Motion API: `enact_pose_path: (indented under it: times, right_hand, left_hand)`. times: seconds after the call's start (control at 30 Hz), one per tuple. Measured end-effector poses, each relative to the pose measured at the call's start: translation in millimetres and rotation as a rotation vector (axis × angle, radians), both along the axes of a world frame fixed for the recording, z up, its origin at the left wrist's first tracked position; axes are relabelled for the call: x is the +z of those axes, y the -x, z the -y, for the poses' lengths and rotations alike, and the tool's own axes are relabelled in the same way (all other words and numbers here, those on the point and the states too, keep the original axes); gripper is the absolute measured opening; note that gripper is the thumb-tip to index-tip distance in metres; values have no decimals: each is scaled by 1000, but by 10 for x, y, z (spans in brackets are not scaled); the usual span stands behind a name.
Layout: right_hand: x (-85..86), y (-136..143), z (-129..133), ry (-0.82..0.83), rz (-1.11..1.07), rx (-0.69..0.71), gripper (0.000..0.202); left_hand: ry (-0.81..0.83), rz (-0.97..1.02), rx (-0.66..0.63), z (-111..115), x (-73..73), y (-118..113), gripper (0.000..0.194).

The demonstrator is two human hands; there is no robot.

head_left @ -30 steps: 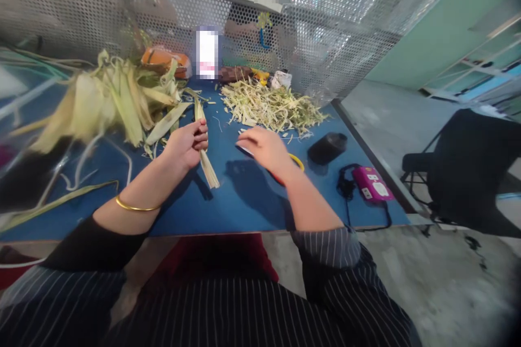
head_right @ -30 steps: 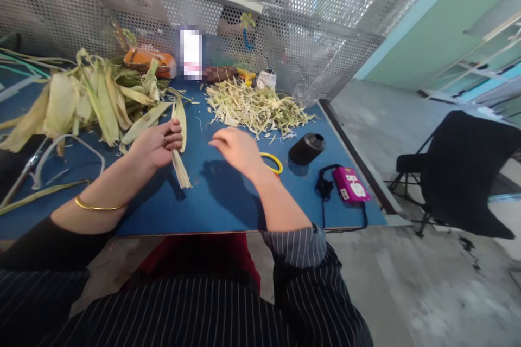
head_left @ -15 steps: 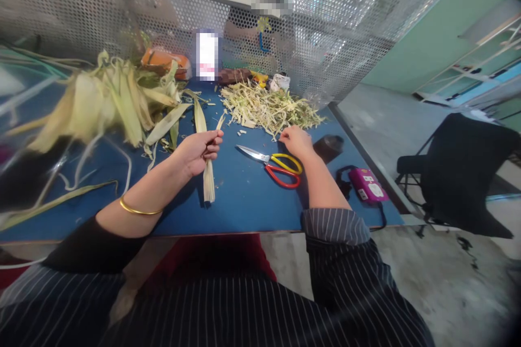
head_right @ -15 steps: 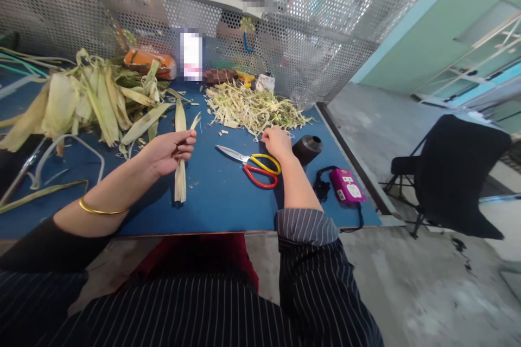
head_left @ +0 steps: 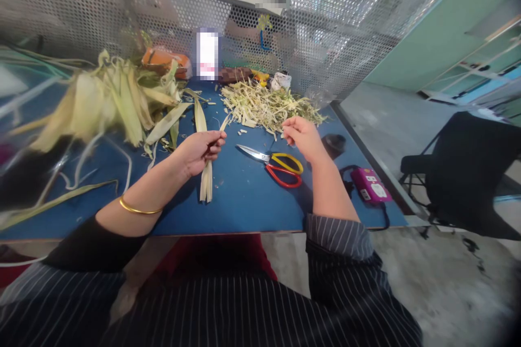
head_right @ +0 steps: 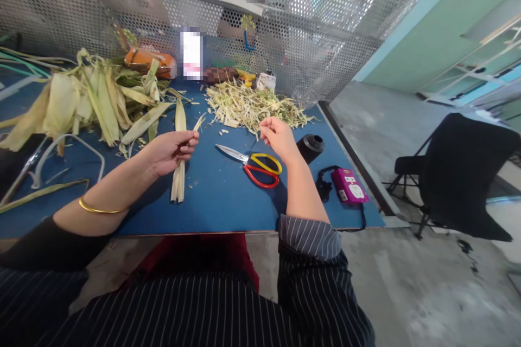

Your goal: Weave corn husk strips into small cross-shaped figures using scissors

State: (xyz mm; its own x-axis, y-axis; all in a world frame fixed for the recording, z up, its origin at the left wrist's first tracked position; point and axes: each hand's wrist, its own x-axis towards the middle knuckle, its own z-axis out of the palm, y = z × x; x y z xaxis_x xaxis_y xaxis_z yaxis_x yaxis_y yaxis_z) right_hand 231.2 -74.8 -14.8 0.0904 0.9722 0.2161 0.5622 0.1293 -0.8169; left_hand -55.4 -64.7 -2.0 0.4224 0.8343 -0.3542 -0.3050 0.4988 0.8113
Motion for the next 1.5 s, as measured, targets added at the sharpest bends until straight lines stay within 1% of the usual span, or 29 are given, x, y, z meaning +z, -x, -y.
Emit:
enact_pose_path:
  times: [0.07,0.1,0.17,0.4,0.57,0.63,0.77,0.83,0.9,0.93,1.03,1.17,1.23,1.33,1.5]
  right_hand:
    - [59,36,41,4,-168,111,14]
    - [81,52,58,2,-215,149,14]
    - [114,82,86,-25,-249,175,14]
    - [198,195,127,-219,-203,56,12]
    - [185,254,107,-303,-315,53,9]
    - [158,260,77,-306,-359,27,9]
    - [151,211,-79,-269,-386,-96,11]
    - [192,157,-225,-326,-372,-144,13]
    - [262,95,-413,-416,-322,-179,16]
    - [305,64,-518,-429,-287,-189,16]
    - [450,-15,-829,-333,-193,-168,13]
    - [605,-89,-1133,-336,-131,-168,29]
    - [636,-113,-1211,-313,-124,-158,33]
    - [631,-133,-1233,-286,-146,-118,38]
    - [606,-73,-1104,-301,-212,-68,27]
  left_hand:
    - [-15,1,-8,-5,-4,5,10]
    - [-17,1,-11,-8,-8,7,10]
    - [-16,1,-19,-13,-16,9,10]
    - [-27,-4,-18,-22,-42,1,10]
    - [-45,1,-23,-13,-40,-1,9]
    - [-49,-3,-23,-12,-40,0,9]
    - [-50,-21,-27,-29,-56,-4,10]
    - [-47,-25,-25,-39,-64,-12,9]
    - [-43,-21,-22,-43,-66,-20,9]
    - [-40,-21,-18,-44,-66,-23,9]
    - [-34,-26,-2,-48,-65,-22,10]
    - [-42,-23,4,-64,-73,-3,8]
    - [-34,-24,13,-68,-73,1,7]
    - [-16,-29,25,-56,-63,-4,7]
    - [-23,-21,7,-26,-51,-12,8]
